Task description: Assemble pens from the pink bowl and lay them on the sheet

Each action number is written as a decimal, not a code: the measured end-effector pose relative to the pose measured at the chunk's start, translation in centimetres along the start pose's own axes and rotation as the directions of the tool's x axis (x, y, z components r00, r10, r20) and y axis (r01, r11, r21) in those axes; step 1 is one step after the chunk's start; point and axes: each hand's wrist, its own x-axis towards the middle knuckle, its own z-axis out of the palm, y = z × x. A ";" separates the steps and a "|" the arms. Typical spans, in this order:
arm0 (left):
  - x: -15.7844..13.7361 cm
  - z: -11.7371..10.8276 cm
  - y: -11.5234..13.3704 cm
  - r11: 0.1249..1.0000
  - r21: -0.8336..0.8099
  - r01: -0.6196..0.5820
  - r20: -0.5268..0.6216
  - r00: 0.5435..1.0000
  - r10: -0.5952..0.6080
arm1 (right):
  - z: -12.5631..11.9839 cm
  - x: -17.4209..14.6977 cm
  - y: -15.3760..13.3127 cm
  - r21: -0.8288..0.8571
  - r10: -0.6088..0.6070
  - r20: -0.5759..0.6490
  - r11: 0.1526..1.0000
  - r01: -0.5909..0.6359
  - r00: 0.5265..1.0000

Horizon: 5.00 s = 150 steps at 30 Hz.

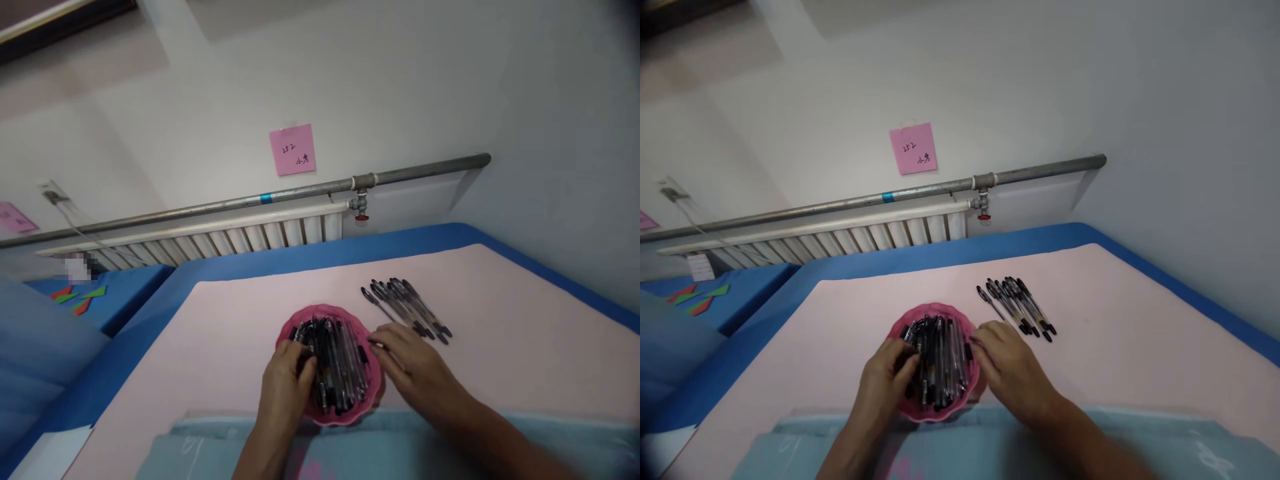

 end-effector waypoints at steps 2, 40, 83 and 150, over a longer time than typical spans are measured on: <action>0.0 0.6 -0.3 0.987 0.144 -0.078 -0.003 0.997 0.079 | 0.7 0.1 -1.1 -0.016 -0.039 0.019 0.999 0.039 0.999; 0.7 -1.3 1.3 0.450 -0.828 0.336 0.218 0.931 -0.293 | 3.3 -0.5 -4.7 0.301 0.128 0.386 0.919 -0.256 0.914; 0.1 -2.1 1.8 0.829 -0.548 0.113 -0.015 0.989 -0.145 | 3.6 -0.3 -4.3 0.368 0.293 0.359 0.828 -0.423 0.886; 0.6 -2.5 1.2 0.465 -0.817 0.340 0.202 0.925 -0.320 | 3.5 0.5 -5.0 0.379 0.122 0.401 0.880 -0.286 0.908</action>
